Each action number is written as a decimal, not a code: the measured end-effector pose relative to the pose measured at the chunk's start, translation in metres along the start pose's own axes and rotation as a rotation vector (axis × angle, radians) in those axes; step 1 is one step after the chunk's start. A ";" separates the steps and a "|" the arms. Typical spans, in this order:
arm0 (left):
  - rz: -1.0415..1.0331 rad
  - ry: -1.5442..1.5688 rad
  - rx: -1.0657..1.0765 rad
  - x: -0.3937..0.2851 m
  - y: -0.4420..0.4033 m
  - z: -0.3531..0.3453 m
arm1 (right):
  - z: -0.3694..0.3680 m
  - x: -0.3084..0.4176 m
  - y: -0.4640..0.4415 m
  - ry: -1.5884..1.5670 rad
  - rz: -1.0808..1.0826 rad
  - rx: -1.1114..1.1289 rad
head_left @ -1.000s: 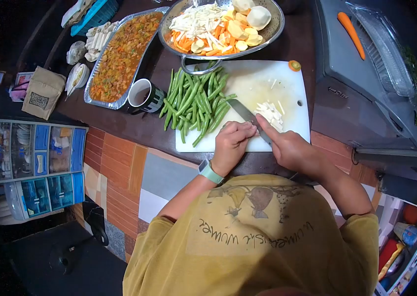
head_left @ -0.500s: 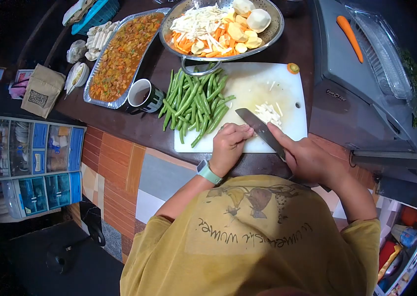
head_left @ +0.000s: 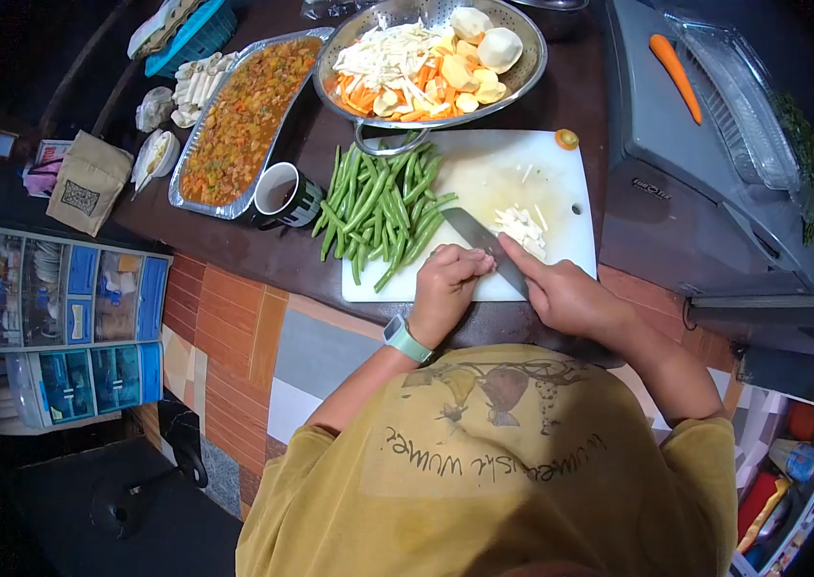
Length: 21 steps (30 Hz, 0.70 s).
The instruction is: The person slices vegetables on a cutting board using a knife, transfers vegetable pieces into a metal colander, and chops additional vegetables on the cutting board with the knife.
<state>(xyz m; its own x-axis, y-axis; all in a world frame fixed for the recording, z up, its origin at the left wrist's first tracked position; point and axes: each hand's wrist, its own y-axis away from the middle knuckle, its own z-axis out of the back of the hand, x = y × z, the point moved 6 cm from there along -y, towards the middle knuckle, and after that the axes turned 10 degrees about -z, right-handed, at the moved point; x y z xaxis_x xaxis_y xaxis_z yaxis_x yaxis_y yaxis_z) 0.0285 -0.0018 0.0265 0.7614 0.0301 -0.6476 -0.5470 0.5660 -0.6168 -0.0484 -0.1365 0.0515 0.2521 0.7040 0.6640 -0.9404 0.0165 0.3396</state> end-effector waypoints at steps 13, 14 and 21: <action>0.061 0.005 0.003 0.003 0.005 0.000 | 0.018 0.002 0.023 0.037 -0.036 0.064; 0.062 0.006 0.007 0.003 0.006 0.000 | 0.019 0.003 0.023 0.034 -0.026 0.059; 0.049 -0.022 0.031 0.000 0.003 0.001 | 0.017 0.013 0.009 -0.025 -0.016 0.136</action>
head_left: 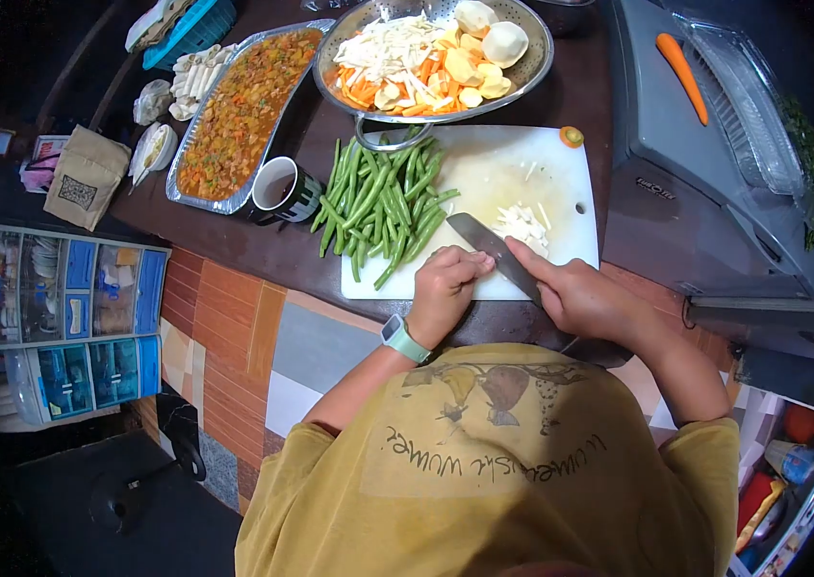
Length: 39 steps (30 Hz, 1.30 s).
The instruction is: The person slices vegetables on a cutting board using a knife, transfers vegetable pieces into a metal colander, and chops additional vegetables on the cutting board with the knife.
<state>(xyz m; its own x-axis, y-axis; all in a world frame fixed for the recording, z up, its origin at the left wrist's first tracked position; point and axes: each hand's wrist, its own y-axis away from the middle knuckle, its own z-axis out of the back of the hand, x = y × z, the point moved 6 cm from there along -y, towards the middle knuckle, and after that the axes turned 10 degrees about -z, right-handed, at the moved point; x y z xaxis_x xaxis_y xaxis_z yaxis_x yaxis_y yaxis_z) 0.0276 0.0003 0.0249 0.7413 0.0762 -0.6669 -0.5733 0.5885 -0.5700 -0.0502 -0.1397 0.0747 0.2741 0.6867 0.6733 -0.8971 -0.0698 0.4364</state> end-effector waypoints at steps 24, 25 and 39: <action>-0.021 0.013 0.019 0.001 0.002 0.002 | 0.001 -0.015 0.002 0.042 0.026 -0.079; -0.026 0.000 0.025 0.001 0.002 0.001 | 0.002 -0.013 0.001 0.043 0.024 -0.081; 0.017 -0.028 0.089 0.004 -0.002 -0.004 | -0.003 -0.010 -0.010 0.104 0.069 -0.154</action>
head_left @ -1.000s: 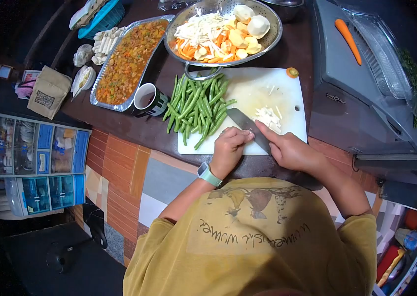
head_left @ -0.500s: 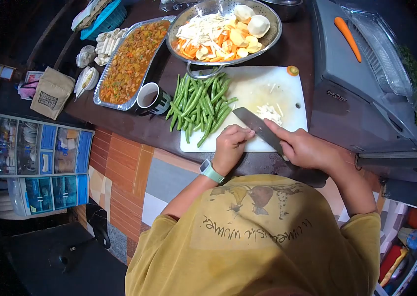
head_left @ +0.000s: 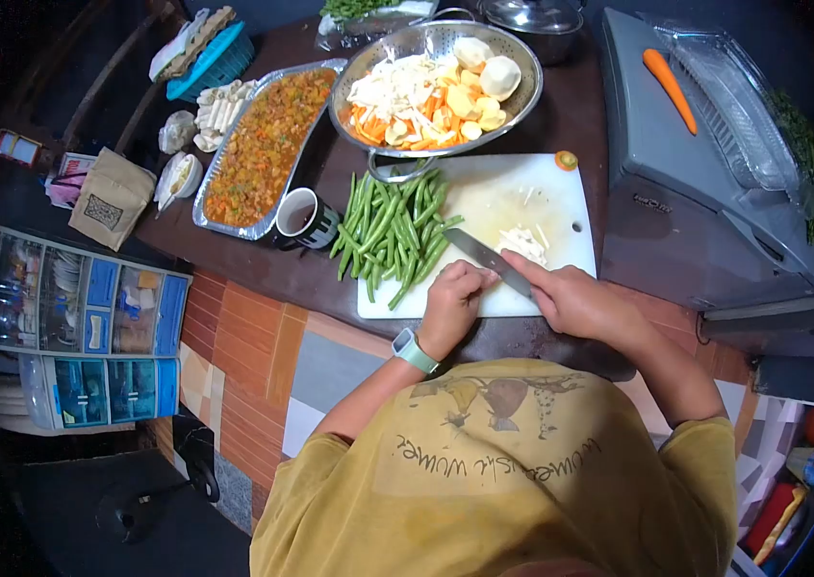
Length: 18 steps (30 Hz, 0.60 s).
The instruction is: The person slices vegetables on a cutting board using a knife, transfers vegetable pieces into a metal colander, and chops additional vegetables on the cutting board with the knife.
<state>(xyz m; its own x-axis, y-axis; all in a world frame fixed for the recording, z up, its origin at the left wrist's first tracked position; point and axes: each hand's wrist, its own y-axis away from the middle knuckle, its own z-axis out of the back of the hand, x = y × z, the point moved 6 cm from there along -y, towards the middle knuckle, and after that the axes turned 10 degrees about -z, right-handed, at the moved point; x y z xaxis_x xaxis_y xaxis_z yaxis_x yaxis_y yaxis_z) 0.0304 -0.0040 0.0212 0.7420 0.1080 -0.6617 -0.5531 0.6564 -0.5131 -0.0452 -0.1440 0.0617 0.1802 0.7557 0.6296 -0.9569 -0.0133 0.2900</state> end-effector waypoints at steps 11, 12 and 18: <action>-0.395 -0.196 -0.123 -0.043 -0.039 0.030 | 0.053 -0.007 0.038 0.264 -0.010 -0.475; -0.430 -0.190 -0.059 -0.050 -0.048 0.024 | 0.052 -0.008 0.035 0.277 -0.008 -0.492; -0.455 -0.110 0.251 -0.045 -0.072 -0.026 | 0.055 0.011 0.045 0.392 0.166 -0.605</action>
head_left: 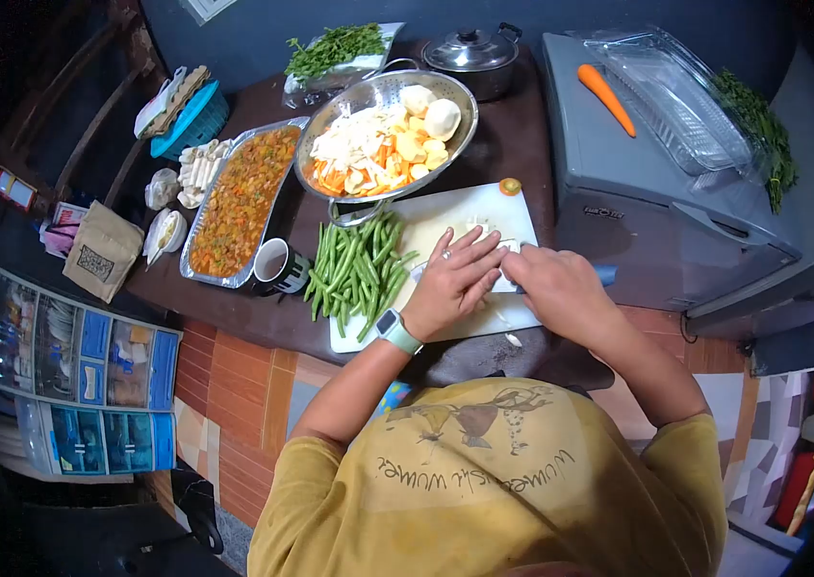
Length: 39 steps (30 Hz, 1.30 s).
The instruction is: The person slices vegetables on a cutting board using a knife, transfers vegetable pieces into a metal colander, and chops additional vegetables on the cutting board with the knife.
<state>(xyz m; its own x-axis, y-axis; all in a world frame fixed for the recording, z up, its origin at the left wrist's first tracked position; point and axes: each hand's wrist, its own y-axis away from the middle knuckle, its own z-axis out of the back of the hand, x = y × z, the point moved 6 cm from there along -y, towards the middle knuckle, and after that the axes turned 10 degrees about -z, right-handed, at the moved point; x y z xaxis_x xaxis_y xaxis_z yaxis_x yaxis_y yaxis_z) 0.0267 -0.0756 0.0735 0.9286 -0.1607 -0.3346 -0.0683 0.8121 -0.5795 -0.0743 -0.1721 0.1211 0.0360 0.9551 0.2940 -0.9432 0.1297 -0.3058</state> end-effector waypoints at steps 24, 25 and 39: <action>0.238 0.084 0.479 0.085 -0.025 -0.024 | -0.029 -0.101 0.039 -0.570 -0.494 -0.009; 0.241 0.086 0.480 0.079 -0.020 -0.020 | -0.027 -0.102 0.038 -0.570 -0.495 -0.006; 0.199 -0.041 0.123 0.026 0.029 -0.041 | -0.104 -0.062 0.043 -0.946 -0.742 0.455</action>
<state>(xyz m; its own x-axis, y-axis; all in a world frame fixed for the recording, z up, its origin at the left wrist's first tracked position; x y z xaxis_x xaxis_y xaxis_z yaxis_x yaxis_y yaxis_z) 0.0334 -0.0796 0.0177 0.9155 0.0306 -0.4011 -0.2092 0.8879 -0.4097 -0.0831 -0.1985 -0.0044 0.5270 0.1095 0.8428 -0.8326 0.2655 0.4861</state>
